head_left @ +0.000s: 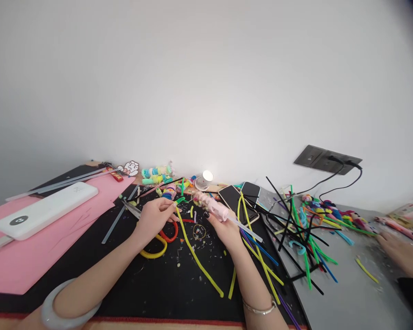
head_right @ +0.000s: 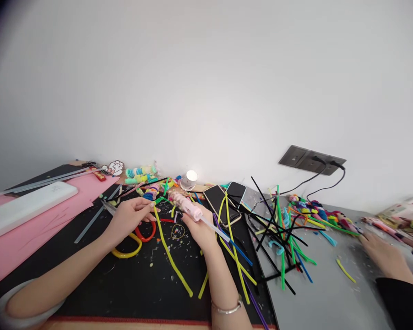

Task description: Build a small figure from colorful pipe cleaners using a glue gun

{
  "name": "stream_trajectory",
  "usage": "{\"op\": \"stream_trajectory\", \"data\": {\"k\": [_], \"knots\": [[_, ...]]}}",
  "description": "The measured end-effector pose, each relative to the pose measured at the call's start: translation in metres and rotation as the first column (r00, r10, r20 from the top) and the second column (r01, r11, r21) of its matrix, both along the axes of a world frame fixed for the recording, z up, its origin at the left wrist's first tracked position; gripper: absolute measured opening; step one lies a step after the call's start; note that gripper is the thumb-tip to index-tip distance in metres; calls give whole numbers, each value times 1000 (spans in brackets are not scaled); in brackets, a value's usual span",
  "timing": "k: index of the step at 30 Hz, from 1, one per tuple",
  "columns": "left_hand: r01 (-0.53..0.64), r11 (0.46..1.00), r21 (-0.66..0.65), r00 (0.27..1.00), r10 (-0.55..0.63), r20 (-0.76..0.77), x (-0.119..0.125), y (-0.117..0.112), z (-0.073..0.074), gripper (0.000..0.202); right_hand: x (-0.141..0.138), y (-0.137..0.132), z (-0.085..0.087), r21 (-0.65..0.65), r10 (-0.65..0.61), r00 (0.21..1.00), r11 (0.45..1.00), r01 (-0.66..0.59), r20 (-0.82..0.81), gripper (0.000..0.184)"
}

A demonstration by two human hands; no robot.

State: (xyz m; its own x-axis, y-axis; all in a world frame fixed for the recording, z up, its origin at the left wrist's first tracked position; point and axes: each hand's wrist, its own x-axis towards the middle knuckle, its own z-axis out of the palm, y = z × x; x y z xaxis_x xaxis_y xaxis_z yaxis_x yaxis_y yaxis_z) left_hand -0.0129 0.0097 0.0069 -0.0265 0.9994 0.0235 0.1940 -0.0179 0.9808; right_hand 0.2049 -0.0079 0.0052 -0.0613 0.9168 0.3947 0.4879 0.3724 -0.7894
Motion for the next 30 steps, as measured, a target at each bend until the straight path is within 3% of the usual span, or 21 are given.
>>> {"op": "stream_trajectory", "data": {"k": [6,12,30], "knots": [[0,1000,13,999,-1,49,3,-1,-3,21,-8,-3,-6,-66,107,991,993,-102,81,18],[14,999,30,998,-16,59,5,-4,-6,21,-7,-1,-10,-39,94,984,995,-89,151,21],[-6,1000,11,997,5,71,6,-6,-1,18,-8,-1,-10,-32,53,985,998,-48,162,20]]}}
